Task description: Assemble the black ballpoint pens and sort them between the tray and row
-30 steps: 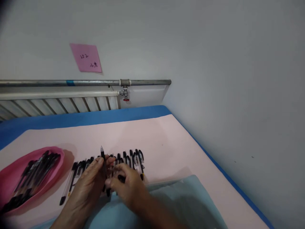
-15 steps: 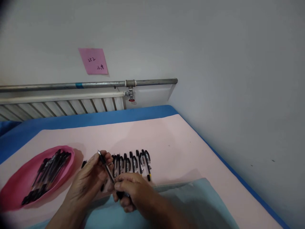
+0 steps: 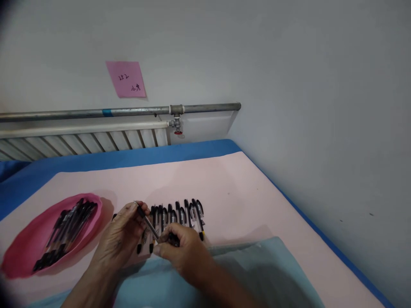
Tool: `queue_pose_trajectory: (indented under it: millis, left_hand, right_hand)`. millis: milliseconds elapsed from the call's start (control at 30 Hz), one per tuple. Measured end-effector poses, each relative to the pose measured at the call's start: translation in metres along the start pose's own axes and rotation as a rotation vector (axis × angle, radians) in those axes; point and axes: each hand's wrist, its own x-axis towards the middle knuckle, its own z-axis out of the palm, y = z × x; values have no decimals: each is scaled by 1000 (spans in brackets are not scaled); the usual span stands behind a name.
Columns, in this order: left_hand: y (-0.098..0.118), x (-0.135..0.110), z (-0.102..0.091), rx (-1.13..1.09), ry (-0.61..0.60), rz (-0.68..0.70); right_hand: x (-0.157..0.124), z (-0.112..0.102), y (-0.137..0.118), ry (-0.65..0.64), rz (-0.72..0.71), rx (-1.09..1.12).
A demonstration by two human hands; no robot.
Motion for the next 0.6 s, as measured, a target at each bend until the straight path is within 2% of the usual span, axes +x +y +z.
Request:
queue_pose_trajectory:
  millis: [100, 167, 233, 333, 400, 433, 533, 600]
  left_hand:
    - [1, 0, -1, -28, -4, -23]
    - [2, -1, -1, -56, -9, -28]
    - [2, -1, -1, -62, -15, -29]
    - [1, 0, -2, -38, -15, -26]
    - [1, 0, -2, -35, -17, -26]
    - [1, 0, -2, -38, -17, -26]
    - [2, 0, -2, -53, -24, -26]
    - [2, 0, -1, -53, -26, -25]
  right_hand:
    - [-2, 0, -6, -222, 212, 259]
    - [-2, 0, -8, -311, 268, 361]
    - [-2, 1, -6, -276, 268, 346]
    - [0, 3, -2, -34, 100, 134]
    - [0, 3, 0, 39, 40, 72]
    - [-1, 2, -1, 12, 69, 106]
    - [-2, 0, -5, -191, 236, 301]
    - [-2, -1, -7, -230, 272, 343]
